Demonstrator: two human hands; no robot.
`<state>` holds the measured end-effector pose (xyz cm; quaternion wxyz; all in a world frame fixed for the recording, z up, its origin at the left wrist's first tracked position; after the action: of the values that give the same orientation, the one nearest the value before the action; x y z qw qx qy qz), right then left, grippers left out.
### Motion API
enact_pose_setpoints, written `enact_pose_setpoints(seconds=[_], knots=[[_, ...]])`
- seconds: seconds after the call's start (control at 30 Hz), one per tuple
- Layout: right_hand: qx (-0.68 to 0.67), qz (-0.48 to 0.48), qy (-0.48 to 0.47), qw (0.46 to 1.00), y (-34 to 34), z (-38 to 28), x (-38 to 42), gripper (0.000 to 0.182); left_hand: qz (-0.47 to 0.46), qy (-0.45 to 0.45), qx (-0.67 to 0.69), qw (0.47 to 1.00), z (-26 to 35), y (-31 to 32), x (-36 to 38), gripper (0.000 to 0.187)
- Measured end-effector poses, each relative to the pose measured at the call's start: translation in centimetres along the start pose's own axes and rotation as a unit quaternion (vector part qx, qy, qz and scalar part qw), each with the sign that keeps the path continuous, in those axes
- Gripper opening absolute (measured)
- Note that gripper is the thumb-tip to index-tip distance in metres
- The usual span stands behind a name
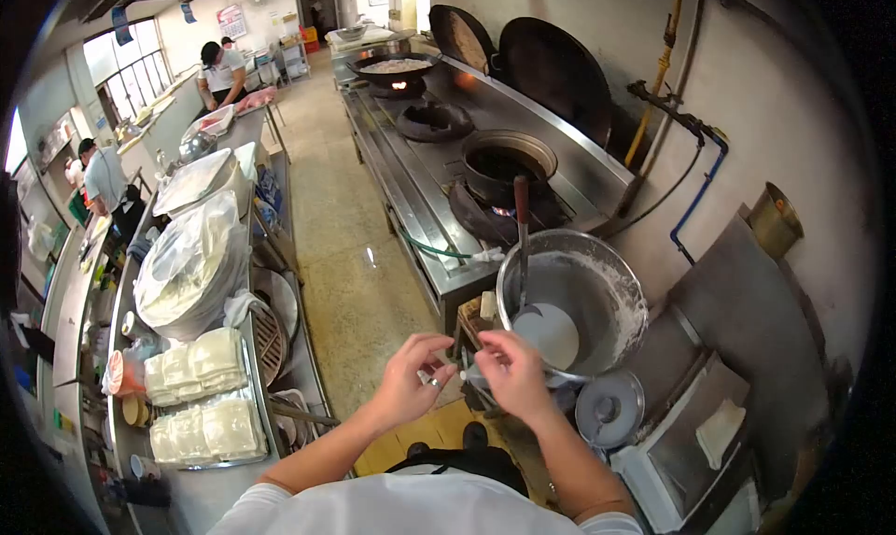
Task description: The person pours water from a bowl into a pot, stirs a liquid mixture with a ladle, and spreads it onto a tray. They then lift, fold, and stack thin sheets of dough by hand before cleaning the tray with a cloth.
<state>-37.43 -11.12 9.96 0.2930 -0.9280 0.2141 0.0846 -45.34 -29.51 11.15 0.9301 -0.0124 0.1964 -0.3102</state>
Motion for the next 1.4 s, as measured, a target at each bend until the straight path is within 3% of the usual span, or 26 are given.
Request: enact_pose_setpoints(seconds=[0.27, 0.5, 0.57, 0.67, 0.77, 0.93, 1.07, 1.17, 1.3, 1.4], knots=[[0.040, 0.041, -0.132, 0.990, -7.9, -2.5, -12.8, 0.032, 0.039, 0.024, -0.032, 0.998, 5.2, 0.1, -6.5, 0.040], [0.242, 0.130, -0.183, 0.944, -7.4, 2.5, -24.0, 0.070, 0.090, -0.009, -0.096, 0.991, 5.5, -1.1, -5.7, 0.039], [0.238, 0.120, -0.165, 0.950, -6.3, 4.0, -26.1, 0.066, 0.109, -0.026, -0.105, 0.988, 5.3, -1.5, -5.0, 0.039], [0.200, 0.029, -0.129, 0.971, -5.1, 6.1, -27.9, 0.054, 0.124, -0.036, -0.105, 0.986, 5.0, -2.2, -3.9, 0.039], [0.231, 0.005, -0.130, 0.964, -5.3, 4.3, -26.7, 0.045, 0.132, -0.052, -0.071, 0.987, 4.6, -2.8, -2.8, 0.038], [0.296, 0.081, -0.163, 0.938, -9.3, 1.4, -22.2, 0.035, 0.095, -0.048, -0.053, 0.993, 3.6, -3.1, -2.1, 0.036], [0.357, 0.077, -0.075, 0.928, -14.6, -1.6, -16.8, 0.022, 0.040, -0.046, -0.016, 0.998, 2.5, -2.6, -1.7, 0.035], [0.505, -0.035, 0.027, 0.862, -17.1, -2.4, -12.1, 0.015, -0.011, -0.047, 0.024, 0.999, 1.5, -1.7, -1.8, 0.035], [0.689, -0.191, 0.157, 0.681, -15.2, -3.4, -5.5, 0.018, -0.091, -0.035, 0.068, 0.993, 0.0, 0.3, -1.6, 0.035], [0.719, -0.213, 0.144, 0.646, -14.5, -1.9, -1.4, 0.018, -0.143, -0.034, 0.076, 0.986, -0.8, 2.1, -0.9, 0.035]])
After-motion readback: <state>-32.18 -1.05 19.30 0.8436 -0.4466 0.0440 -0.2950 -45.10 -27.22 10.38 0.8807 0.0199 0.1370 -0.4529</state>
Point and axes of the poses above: each hand's wrist, its own x-axis away from the middle knuckle, its own y-axis out of the palm, z = x × y, the point moved 4 cm from there along -x, towards the middle knuckle, and after that the axes turned 13 degrees about x, right-handed, at the moved point
